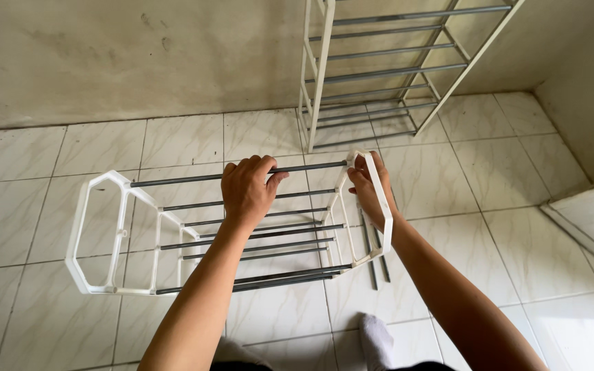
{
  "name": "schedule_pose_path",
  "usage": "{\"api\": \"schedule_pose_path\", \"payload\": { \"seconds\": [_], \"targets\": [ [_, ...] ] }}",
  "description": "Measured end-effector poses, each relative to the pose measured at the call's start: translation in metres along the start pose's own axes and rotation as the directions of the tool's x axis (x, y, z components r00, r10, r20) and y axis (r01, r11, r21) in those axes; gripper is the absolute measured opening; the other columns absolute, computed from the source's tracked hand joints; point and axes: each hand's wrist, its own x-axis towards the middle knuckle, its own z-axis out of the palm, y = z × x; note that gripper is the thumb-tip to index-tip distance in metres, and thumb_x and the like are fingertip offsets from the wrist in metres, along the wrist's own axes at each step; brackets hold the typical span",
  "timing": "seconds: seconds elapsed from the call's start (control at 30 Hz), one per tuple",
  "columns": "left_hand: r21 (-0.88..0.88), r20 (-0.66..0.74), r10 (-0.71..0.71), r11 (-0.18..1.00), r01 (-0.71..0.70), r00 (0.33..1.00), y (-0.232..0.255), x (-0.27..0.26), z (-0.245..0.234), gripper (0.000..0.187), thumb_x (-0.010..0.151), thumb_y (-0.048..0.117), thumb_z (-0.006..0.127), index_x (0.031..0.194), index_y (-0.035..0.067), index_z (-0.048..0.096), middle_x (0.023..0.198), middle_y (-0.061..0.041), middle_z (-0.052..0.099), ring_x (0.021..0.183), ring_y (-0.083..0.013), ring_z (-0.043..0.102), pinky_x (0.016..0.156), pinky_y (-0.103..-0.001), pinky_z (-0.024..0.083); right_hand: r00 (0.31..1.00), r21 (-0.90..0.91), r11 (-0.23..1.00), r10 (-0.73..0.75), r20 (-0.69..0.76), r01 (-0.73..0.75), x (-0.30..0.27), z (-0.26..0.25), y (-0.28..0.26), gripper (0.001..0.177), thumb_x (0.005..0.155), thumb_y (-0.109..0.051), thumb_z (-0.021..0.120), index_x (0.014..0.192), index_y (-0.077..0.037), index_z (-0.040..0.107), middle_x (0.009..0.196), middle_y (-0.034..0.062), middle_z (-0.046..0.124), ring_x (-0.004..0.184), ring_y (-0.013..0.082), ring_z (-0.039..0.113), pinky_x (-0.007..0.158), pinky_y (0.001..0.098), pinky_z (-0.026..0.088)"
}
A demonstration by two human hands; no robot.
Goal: The person disassembles a white plastic and metal shoe rack by hand, removing the metal rods one by one from the side frames. The rack is taken apart on a tiled floor, and the removed rods are placed on the floor beside the frame.
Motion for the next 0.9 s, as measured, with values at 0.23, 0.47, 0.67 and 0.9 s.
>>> {"api": "schedule_pose_path", "payload": {
  "seconds": [0.23,0.47,0.67,0.9],
  "targets": [
    [0.017,-0.03,0.116,0.993,-0.115,0.993,0.014,-0.028,-0.009,0.026,0.089,0.028,0.081,0.097,0.011,0.063,0.084,-0.002,0.065,0.078,-0.0235,0.06,0.075,-0.04,0.04,0.982,-0.035,0.981,-0.189,0.016,0.19,-0.035,-0.001,0.014,0.017,0.102,-0.006,0.057,0.114,-0.002,0.046,0.097,0.0109,0.056,0.088,0.0193,0.053,0.07,0.0386,0.048],
    [0.049,-0.043,0.204,0.978,-0.202,0.978,0.023,-0.031,0.007,0.029,0.085,0.027,0.083,0.104,0.013,0.066,0.087,-0.001,0.064,0.082,-0.0222,0.057,0.076,-0.039,0.039,0.966,-0.261,0.932,-0.258,0.005,0.25,-0.04,0.005,0.006,0.032,0.095,-0.005,0.057,0.127,-0.001,0.054,0.109,0.0155,0.068,0.103,0.028,0.066,0.08,0.0396,0.055],
    [0.019,-0.134,0.138,0.99,-0.137,0.981,0.029,-0.029,0.01,0.027,0.086,0.029,0.084,0.086,0.016,0.061,0.074,0.004,0.056,0.076,-0.0179,0.055,0.075,-0.038,0.034,0.964,-0.238,0.935,-0.262,0.038,0.263,-0.038,0.002,0.005,0.03,0.096,-0.006,0.055,0.125,-0.001,0.061,0.115,0.016,0.071,0.111,0.0265,0.07,0.088,0.0377,0.057],
    [-0.005,-0.028,0.108,0.994,-0.108,0.994,0.027,-0.024,-0.001,0.03,0.091,0.029,0.078,0.076,0.014,0.057,0.067,0.004,0.055,0.061,-0.0184,0.052,0.066,-0.039,0.032,0.962,-0.334,0.903,-0.267,0.051,0.269,-0.04,0.002,-0.006,0.025,0.094,-0.002,0.053,0.117,-0.001,0.062,0.102,0.015,0.073,0.1,0.027,0.076,0.074,0.0367,0.06]
  ]
}}
